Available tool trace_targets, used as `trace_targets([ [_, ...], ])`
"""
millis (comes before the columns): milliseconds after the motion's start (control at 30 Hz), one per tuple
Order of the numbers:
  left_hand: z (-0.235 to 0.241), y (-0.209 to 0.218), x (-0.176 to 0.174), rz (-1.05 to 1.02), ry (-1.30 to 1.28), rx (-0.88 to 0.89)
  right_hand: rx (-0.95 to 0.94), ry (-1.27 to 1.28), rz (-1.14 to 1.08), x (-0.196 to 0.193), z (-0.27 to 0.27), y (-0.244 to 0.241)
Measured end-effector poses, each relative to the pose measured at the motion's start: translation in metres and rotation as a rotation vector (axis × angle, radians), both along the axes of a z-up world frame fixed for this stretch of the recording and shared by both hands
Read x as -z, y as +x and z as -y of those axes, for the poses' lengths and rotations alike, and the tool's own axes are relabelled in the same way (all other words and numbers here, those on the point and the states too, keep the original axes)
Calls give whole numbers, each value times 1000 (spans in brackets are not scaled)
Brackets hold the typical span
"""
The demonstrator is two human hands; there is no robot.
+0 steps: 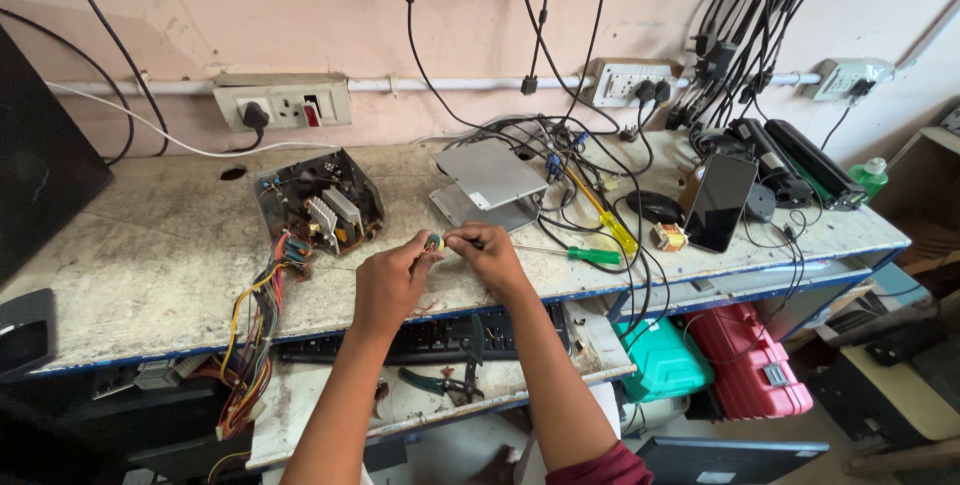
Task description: The person holds a toroidal inductor and uses a screwdriver to scrape and separate copper wire strands from the component. They repeatedly pull and twist the wire while working at a cluttered electronics workbench.
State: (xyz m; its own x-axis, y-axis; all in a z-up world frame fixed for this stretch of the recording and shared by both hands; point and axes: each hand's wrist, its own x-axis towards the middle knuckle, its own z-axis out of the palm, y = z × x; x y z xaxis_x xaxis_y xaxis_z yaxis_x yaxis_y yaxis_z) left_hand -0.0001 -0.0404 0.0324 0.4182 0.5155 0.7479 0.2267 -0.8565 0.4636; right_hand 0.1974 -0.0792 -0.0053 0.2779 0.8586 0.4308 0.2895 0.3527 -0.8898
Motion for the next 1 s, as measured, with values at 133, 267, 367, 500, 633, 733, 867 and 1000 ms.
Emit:
trace_targets([
  [133, -4, -2, 8, -152, -278, 63, 76, 35, 103, 0, 9, -3],
  [267, -19, -11, 13, -235, -513, 214, 76, 65, 128, -7, 10, -9],
  [367, -29, -13, 19, -169, -548, 392, -23, 67, -26, -12, 14, -13],
  [500, -33, -19, 10, -99, -747, 677, -151, 84, -85, -23, 19, -20],
  [633, -23, -22, -4, -137, -1073, 516, -171, 119, 49, -28, 22, -22],
  [733, -18, -27, -14, -240, -906, 315, 4, 57, 247, -31, 24, -24],
  [867, -11, -26, -19, -450, -543, 70, 162, 254, 517, -34, 30, -31],
  [1000, -17, -25, -24, -666, -483, -90, 261, 322, 712, -38, 34, -45],
])
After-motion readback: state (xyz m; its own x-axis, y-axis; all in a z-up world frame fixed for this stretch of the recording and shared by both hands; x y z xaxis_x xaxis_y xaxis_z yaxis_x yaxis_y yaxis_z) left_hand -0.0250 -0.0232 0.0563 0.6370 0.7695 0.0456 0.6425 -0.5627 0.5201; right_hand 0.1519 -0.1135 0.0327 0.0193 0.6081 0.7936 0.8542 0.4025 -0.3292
